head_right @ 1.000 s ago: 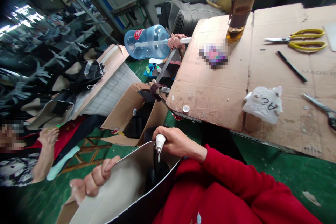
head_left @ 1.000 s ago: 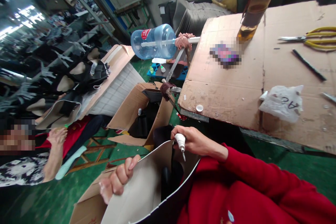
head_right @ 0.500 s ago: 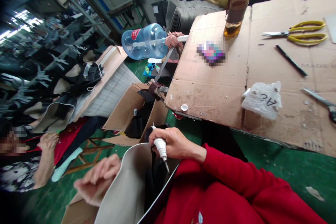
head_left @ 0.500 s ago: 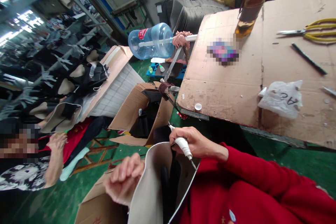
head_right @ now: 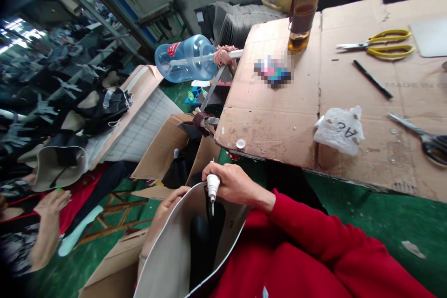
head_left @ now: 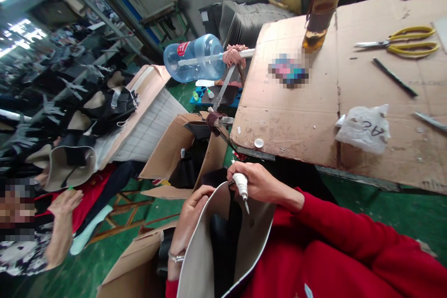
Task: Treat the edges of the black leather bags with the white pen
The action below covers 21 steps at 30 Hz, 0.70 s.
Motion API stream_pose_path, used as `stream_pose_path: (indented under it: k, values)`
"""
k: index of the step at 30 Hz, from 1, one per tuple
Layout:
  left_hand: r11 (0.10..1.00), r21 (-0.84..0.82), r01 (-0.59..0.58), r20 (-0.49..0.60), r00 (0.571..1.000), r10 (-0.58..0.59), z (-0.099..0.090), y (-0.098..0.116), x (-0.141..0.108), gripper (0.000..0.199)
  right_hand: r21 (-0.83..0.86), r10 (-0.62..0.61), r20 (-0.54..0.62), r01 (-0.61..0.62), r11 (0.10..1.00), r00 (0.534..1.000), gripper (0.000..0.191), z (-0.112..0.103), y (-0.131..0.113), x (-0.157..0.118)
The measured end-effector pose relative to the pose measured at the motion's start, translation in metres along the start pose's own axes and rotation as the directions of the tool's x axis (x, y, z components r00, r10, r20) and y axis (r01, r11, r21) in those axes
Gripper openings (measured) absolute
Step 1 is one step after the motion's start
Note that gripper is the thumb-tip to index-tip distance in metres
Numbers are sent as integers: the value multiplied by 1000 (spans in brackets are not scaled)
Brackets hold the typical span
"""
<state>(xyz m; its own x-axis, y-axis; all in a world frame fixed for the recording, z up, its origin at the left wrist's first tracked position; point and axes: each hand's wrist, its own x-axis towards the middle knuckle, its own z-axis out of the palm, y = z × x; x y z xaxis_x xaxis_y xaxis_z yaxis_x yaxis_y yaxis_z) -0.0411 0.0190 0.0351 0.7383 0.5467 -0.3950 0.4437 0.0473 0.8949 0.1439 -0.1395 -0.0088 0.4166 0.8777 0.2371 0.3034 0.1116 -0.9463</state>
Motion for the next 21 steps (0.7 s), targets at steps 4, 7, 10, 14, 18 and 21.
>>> stream_pose_path:
  k: [4, 7, 10, 14, 18, 21]
  values:
    - [997, 68, -29, 164, 986, 17, -5, 12, -1, 39, 29, -4, 9, 3, 1000, 1000, 29, 5, -4, 0]
    - [994, 72, -87, 281, 958, 64, -4, 17, 3, 51, 41, -49, 5, 49, 998, 999, 28, 9, -10, 0]
    - [989, -59, -136, 337, 930, 148, -1, 12, 5, 69, 56, -77, -22, 78, 995, 997, 26, 11, -14, 1]
    - [981, -131, -141, 304, 937, 175, 6, 3, 6, 82, 10, -84, -73, 85, 996, 994, 23, 16, -14, 1]
    - [990, 58, -129, 209, 971, 114, 16, 11, 4, 62, -1, -78, -98, 78, 997, 992, 22, 22, -14, -1]
    - [966, 227, -123, 132, 987, 94, 20, 24, 2, 37, 19, -134, -89, 137, 990, 987, 22, 23, -17, -2]
